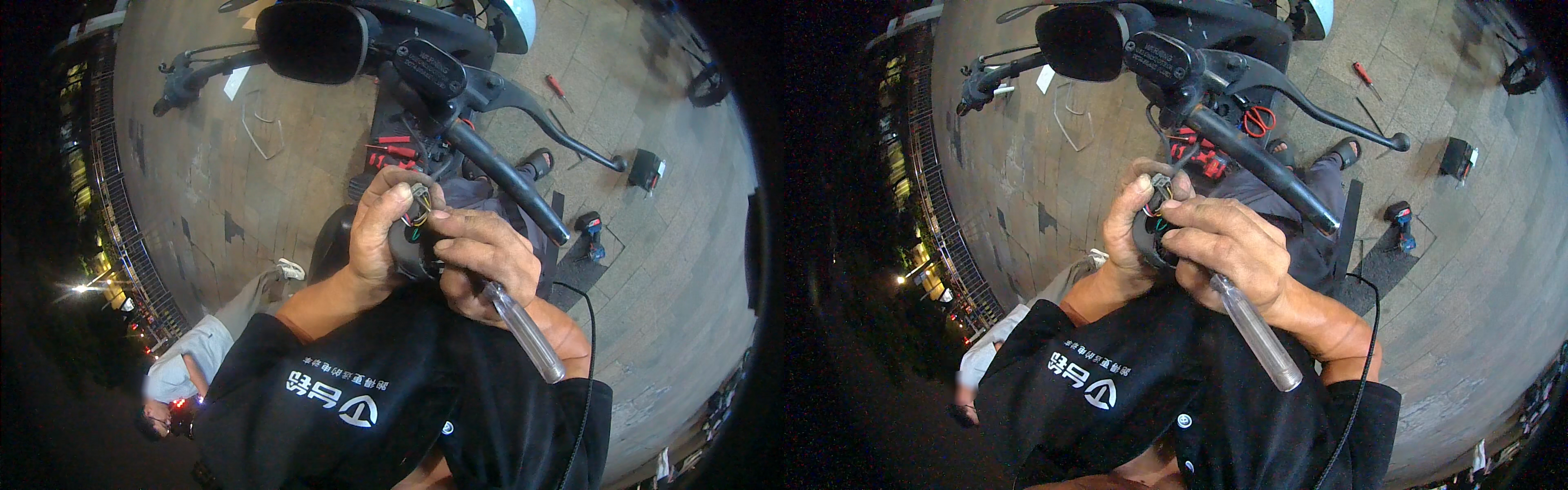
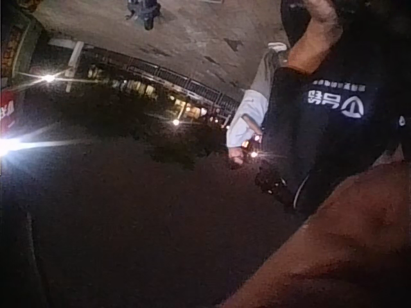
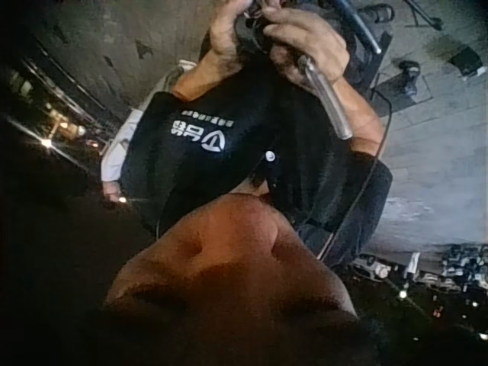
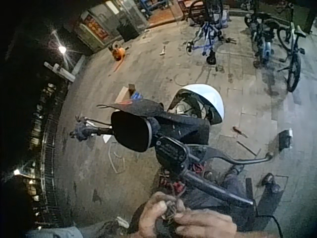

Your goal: The person repairs wiring on an electric scooter's handlebar assembly. They strip wire ends with a screwdriver, connect wires to a small connector, and trim excess wire with scissors. The scooter's digital display is visible and active during the process.

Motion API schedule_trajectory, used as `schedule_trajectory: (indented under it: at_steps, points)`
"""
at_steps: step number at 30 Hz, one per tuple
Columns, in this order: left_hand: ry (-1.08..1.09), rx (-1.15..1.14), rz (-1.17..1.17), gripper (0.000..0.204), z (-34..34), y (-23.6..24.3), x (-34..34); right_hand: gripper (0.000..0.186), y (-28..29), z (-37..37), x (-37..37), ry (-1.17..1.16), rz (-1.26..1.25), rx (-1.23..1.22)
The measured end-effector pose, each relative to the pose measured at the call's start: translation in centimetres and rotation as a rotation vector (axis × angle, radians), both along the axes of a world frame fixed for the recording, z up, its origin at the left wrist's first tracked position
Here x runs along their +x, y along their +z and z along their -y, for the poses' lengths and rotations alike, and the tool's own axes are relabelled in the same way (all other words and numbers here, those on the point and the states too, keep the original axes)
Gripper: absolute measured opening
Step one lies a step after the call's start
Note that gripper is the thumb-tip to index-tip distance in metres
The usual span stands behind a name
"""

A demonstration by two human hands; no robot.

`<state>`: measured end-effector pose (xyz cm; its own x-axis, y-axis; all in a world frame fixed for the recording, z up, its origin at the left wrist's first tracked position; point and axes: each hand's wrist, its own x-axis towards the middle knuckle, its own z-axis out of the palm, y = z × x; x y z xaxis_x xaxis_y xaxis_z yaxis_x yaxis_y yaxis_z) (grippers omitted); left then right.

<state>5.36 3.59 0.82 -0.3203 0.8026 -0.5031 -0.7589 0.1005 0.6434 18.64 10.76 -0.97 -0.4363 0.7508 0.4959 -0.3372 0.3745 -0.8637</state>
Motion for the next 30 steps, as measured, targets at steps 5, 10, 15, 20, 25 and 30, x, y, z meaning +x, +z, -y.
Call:
schedule_trajectory:
  at_steps: [5,10,15,20,25,30]
  points:
    - [-0.004,-0.004,-0.001,0.023,-0.14,0.21,-0.3,0.011,0.16,-0.07,-0.24,-0.023,0.009,0.013]
    - [0.022,0.001,0.005,0.023,-0.25,0.32,-0.31,0.012,0.2,-0.23,-0.46,-0.024,0.007,0.009]
    - [-0.006,-0.004,-0.02,0.023,-0.42,0.21,-0.63,0.012,0.19,-0.69,-0.43,0.016,0.023,0.027]
    - [0.002,0.003,-0.003,0.022,-0.31,0.13,-0.46,0.013,0.08,-0.31,-0.41,-0.008,0.021,0.02]
    - [-0.023,0.018,-0.039,0.022,0.07,0.15,-0.25,0.013,0.06,-0.05,0.08,0.031,0.032,0.053]
    - [-0.011,0.023,-0.006,0.023,0.13,0.32,0.19,0.013,0.09,0.12,0.23,0.016,0.017,0.04]
